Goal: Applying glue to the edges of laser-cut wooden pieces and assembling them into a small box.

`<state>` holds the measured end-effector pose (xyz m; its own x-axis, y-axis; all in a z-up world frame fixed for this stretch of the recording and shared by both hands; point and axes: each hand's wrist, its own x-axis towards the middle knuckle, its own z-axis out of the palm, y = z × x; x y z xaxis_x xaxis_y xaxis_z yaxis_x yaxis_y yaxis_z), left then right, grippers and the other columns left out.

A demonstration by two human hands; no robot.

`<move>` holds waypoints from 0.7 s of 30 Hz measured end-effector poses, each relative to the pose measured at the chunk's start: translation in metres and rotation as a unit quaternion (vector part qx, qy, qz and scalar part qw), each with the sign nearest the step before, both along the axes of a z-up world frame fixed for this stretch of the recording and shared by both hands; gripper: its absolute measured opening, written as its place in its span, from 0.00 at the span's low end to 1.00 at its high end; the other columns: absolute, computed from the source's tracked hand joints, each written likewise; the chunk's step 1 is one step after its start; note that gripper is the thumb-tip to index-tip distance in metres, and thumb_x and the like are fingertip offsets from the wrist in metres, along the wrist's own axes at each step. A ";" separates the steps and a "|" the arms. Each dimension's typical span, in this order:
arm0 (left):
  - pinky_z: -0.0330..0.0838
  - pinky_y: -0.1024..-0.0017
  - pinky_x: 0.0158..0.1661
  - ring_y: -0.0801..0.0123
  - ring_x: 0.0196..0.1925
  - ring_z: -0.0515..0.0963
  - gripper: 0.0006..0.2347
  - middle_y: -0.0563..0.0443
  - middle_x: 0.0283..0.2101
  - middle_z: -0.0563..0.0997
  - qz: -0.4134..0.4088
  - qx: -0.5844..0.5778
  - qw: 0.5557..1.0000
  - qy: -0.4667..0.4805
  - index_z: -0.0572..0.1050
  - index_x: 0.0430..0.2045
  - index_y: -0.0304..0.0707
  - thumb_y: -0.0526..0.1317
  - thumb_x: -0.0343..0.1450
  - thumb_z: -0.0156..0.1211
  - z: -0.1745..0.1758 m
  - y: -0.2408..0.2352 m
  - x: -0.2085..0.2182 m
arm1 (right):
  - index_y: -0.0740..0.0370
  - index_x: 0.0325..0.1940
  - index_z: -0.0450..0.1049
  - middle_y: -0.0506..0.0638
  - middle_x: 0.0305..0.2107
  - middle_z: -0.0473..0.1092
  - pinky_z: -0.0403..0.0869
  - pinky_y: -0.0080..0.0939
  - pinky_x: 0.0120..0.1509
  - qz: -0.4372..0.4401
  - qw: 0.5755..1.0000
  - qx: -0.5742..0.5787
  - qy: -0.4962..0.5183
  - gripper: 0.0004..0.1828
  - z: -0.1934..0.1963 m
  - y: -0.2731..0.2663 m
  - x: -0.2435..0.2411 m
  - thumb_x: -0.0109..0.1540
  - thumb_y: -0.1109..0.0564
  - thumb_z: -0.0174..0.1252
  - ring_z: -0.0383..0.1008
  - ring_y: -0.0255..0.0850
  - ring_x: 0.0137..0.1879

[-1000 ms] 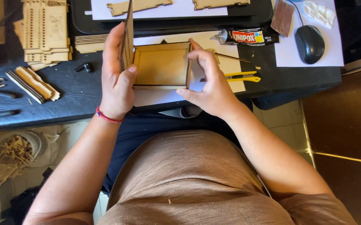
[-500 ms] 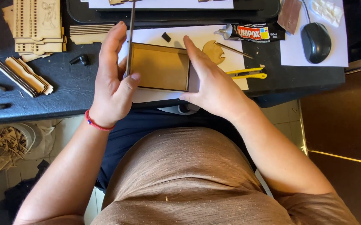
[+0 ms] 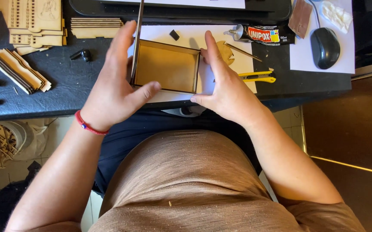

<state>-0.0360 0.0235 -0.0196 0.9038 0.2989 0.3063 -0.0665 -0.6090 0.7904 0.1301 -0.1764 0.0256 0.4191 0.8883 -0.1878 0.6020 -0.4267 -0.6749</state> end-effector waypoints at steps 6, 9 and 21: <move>0.49 0.56 0.72 0.38 0.77 0.51 0.41 0.28 0.74 0.49 -0.029 0.074 0.995 0.055 0.38 0.70 0.31 0.43 0.71 0.65 0.006 -0.004 0.000 | 0.46 0.76 0.24 0.72 0.72 0.50 0.62 0.47 0.72 0.002 1.000 0.017 -0.010 0.66 -0.002 -0.001 -0.008 0.55 0.61 0.71 0.53 0.59 0.77; 0.50 0.47 0.70 0.40 0.77 0.46 0.32 0.25 0.73 0.50 -0.017 0.115 0.992 0.056 0.43 0.71 0.32 0.51 0.77 0.49 0.001 -0.012 0.002 | 0.49 0.76 0.24 0.71 0.71 0.52 0.61 0.47 0.71 -0.022 0.999 0.041 -0.001 0.62 -0.011 -0.005 -0.011 0.57 0.58 0.68 0.55 0.62 0.75; 0.53 0.42 0.66 0.28 0.70 0.55 0.33 0.29 0.72 0.50 -0.011 0.248 0.962 0.111 0.60 0.68 0.40 0.60 0.71 0.55 -0.007 -0.012 0.004 | 0.45 0.75 0.23 0.63 0.69 0.59 0.68 0.48 0.66 -0.043 0.999 0.022 -0.019 0.61 -0.015 -0.009 -0.010 0.58 0.58 0.66 0.64 0.56 0.71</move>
